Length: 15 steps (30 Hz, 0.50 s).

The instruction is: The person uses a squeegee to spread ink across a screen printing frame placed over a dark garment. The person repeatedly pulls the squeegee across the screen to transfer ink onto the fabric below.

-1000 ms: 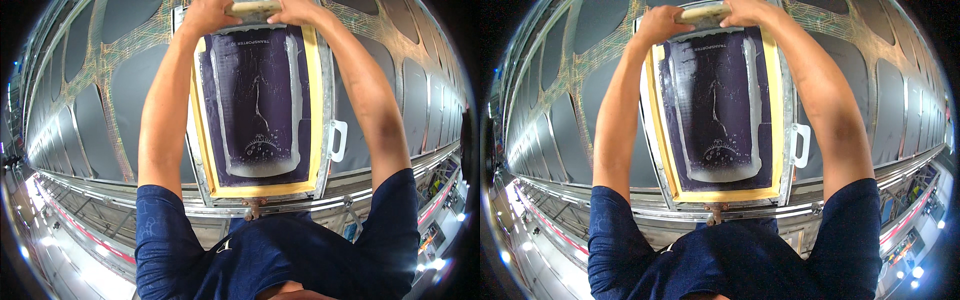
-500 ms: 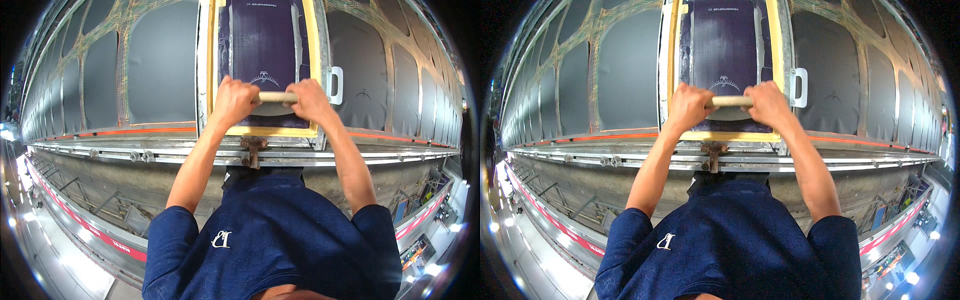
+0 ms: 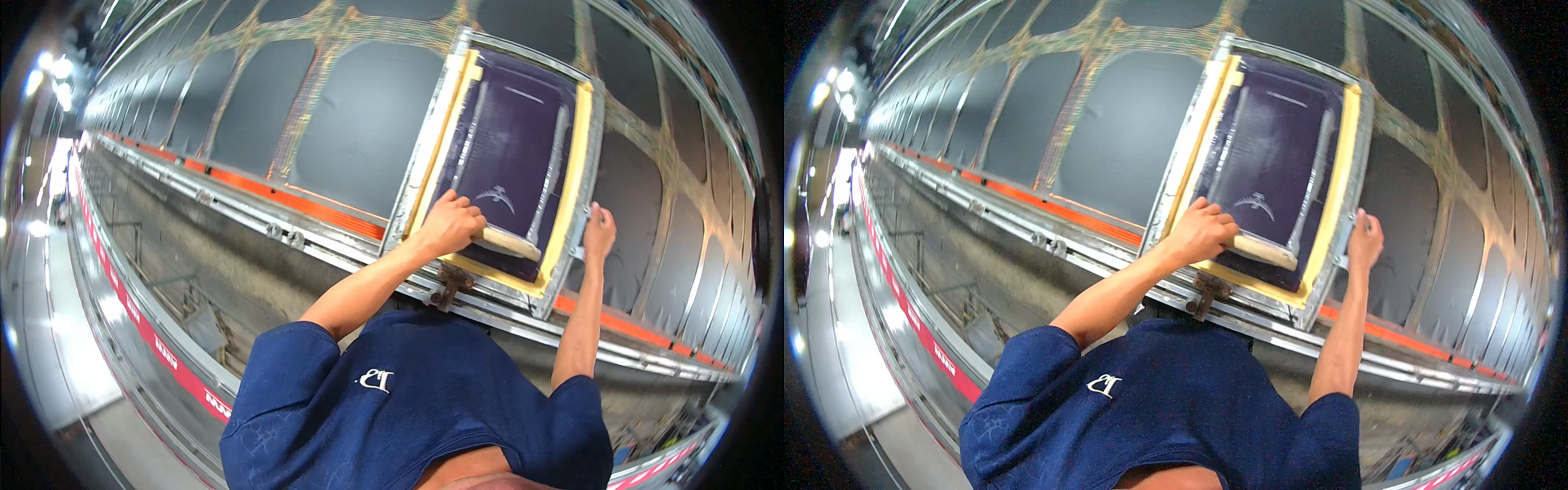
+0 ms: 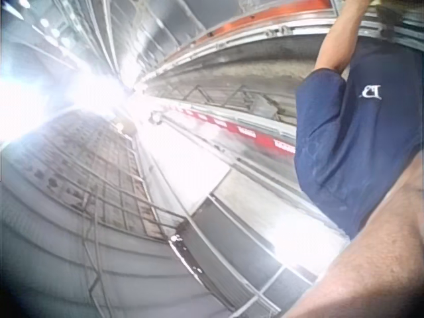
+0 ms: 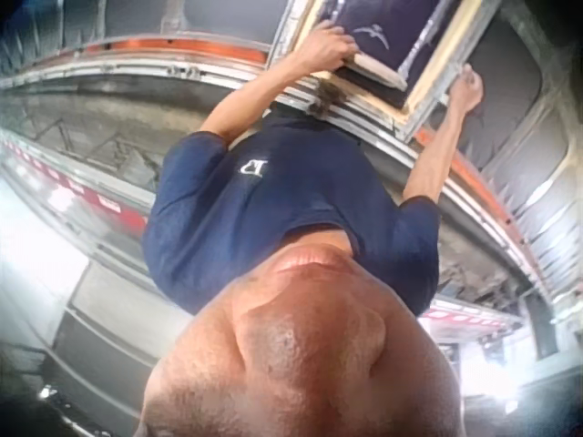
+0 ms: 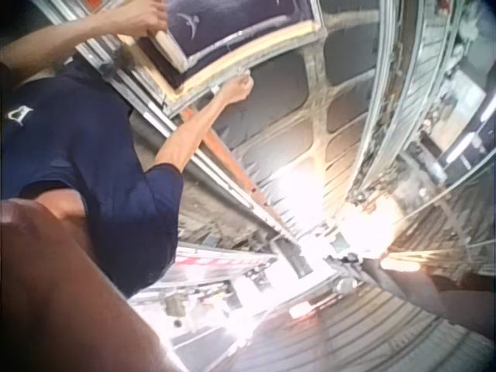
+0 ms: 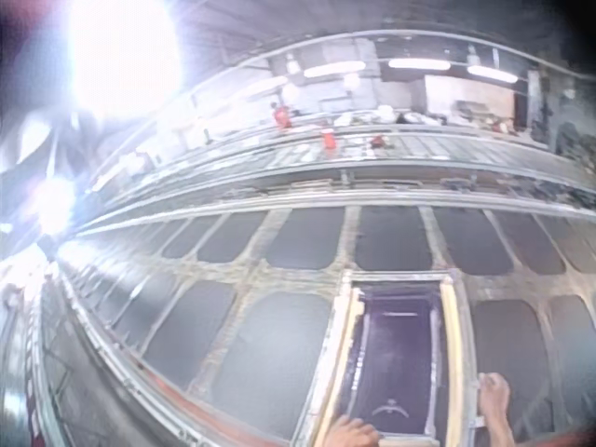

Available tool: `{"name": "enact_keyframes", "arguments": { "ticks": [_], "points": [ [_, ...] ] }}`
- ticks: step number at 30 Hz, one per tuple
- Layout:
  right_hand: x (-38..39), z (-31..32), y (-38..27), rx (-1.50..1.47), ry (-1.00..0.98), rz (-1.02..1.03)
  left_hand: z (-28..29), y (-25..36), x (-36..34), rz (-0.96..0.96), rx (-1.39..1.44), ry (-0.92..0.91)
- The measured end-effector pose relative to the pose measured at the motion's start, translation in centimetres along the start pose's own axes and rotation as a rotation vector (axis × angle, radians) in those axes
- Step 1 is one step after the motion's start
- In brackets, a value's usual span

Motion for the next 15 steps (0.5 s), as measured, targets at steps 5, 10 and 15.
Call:
{"name": "enact_keyframes", "arguments": {
  "ticks": [5, 10, 15],
  "points": [
    [1.0, 0.7, -5.9, -0.115, -0.016, -0.014, 2.3, -2.7, 2.8, -0.034, 0.047, 0.136],
    [4.6, -12.3, -11.5, -0.282, -0.005, 0.122, 5.0, -13.9, 9.4, 0.074, -0.034, 0.006],
    [10.1, -20.9, -23.1, -0.318, 0.01, 0.076, 8.6, -23.7, 17.8, 0.048, -0.142, 0.004]
  ]
}}
Point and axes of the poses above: each hand's wrist, its own x-axis away from the middle knuckle, its own z-axis out of the back of the hand, y = z × x, the point moved 2 cm from there along -x, towards the middle knuckle, and after that the axes turned 9 degrees about -y, right-handed, at the moved point
